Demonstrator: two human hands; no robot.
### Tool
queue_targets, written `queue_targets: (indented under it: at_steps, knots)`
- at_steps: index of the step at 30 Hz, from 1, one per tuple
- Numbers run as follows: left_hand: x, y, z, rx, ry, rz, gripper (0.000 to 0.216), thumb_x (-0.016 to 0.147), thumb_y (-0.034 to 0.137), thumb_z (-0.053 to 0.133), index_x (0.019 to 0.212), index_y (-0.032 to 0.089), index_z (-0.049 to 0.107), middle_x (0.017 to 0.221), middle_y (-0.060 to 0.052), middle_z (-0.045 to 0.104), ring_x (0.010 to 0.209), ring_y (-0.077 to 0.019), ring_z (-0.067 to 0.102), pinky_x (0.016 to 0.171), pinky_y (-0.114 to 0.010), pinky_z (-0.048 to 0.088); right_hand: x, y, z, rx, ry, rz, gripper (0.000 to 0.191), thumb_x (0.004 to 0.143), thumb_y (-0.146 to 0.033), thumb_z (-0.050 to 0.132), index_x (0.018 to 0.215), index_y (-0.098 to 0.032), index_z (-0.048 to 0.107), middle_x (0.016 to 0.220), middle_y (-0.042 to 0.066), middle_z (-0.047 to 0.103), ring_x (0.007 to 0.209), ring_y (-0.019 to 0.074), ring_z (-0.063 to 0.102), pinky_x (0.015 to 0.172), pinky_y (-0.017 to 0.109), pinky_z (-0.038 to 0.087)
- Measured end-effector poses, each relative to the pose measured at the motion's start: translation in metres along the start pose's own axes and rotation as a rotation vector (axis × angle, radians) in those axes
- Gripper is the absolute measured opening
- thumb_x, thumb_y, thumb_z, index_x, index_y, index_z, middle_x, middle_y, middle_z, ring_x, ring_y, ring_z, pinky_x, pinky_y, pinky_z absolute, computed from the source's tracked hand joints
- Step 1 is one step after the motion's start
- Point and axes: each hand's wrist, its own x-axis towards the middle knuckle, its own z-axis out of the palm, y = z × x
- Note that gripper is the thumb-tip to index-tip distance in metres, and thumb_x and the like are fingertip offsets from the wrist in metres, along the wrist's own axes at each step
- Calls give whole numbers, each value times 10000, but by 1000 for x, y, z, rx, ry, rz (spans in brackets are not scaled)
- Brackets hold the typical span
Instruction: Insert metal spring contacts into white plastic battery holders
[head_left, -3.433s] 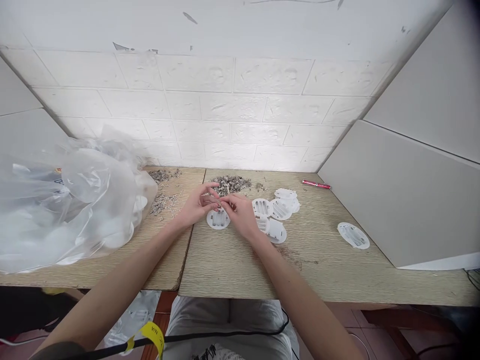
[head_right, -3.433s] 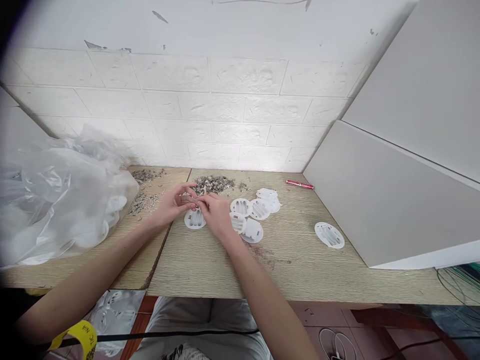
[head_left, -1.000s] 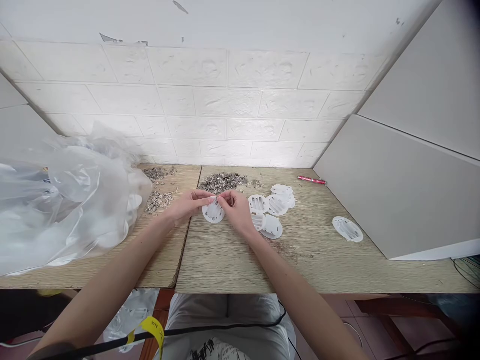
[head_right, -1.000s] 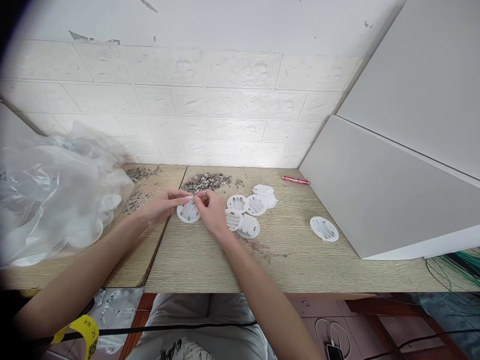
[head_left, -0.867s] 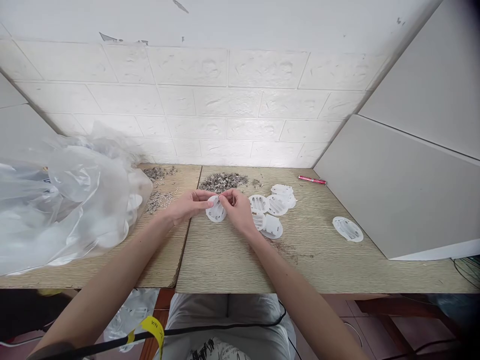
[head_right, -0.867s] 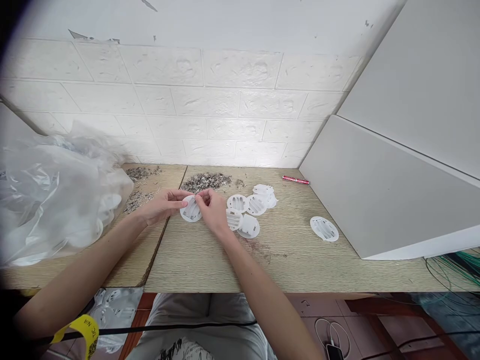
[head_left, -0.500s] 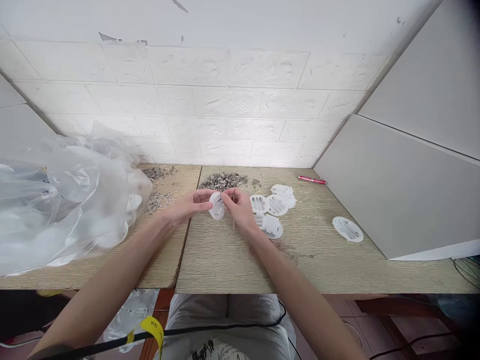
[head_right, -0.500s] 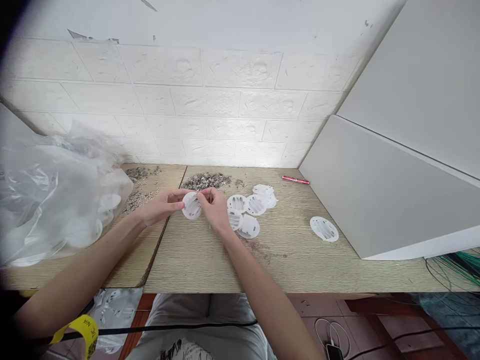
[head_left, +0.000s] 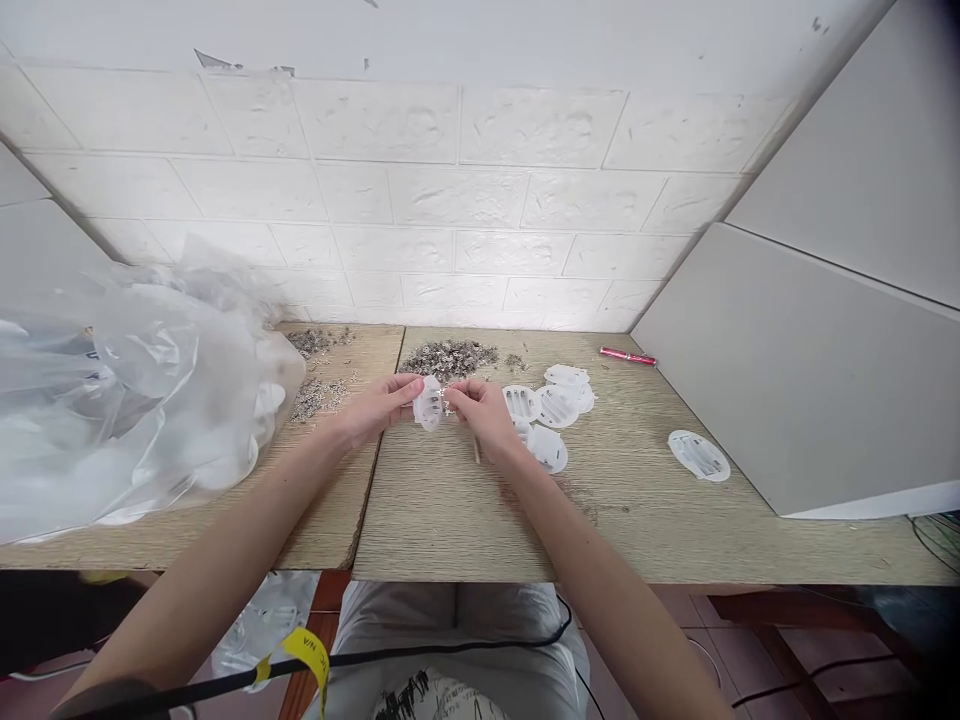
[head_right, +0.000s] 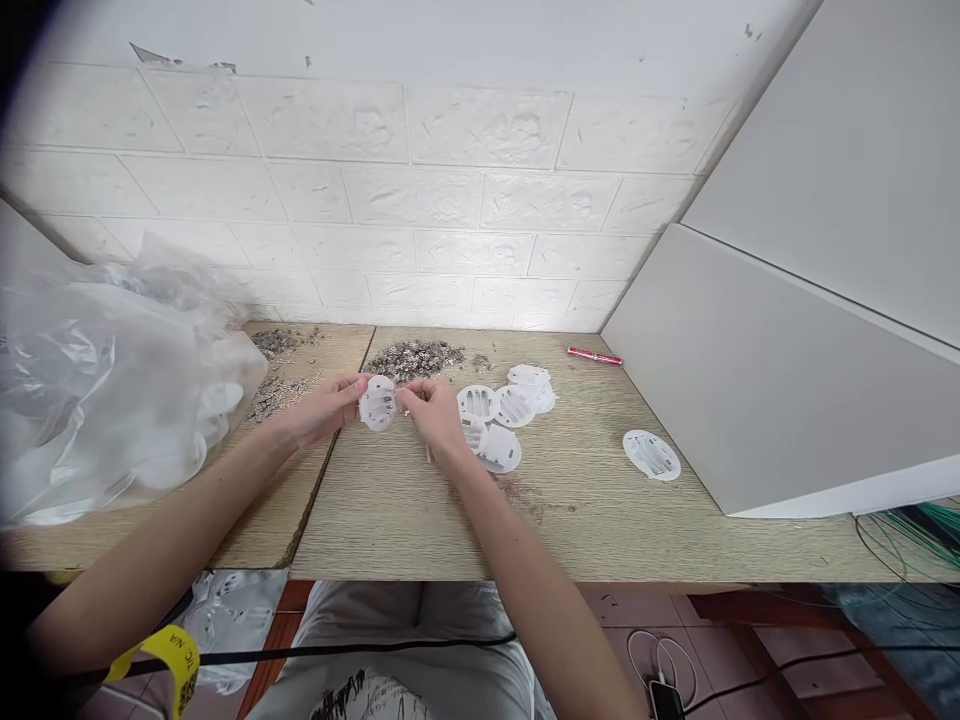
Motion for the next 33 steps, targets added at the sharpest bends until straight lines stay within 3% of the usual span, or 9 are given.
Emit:
queue_targets:
  at_steps: [5, 18, 26, 33]
  knots:
    - [0, -1, 1, 20, 22, -9, 442, 735, 508, 699, 944, 119, 703, 907, -104, 691, 796, -173, 609, 720, -274, 479, 0, 1, 0, -93, 26, -26, 165, 689, -324, 620, 652, -164, 611, 544, -45, 477, 497, 80, 359, 483, 235, 275]
    - [3, -8, 1, 43, -14, 10, 387, 821, 481, 619, 921, 113, 689, 891, -99, 679, 723, -128, 582, 714, -264, 478, -6, -2, 4, -202, 87, -80, 190, 735, -343, 606, 700, -157, 623, 654, 7, 602, 574, 112, 505, 558, 248, 409]
    - [4, -10, 5, 64, 12, 19, 370, 797, 484, 644, 884, 126, 681, 871, -73, 671, 787, -149, 603, 752, -281, 483, -5, 0, 6, -214, 146, -51, 197, 734, -346, 606, 696, -154, 616, 660, 13, 614, 591, 123, 527, 570, 256, 415]
    - [4, -9, 7, -15, 49, 42, 409, 788, 496, 649, 904, 105, 688, 895, -121, 692, 825, -195, 636, 773, -318, 502, -5, 0, 3, -202, 86, -113, 232, 765, -366, 579, 725, -154, 664, 640, 5, 601, 565, 113, 477, 546, 248, 377]
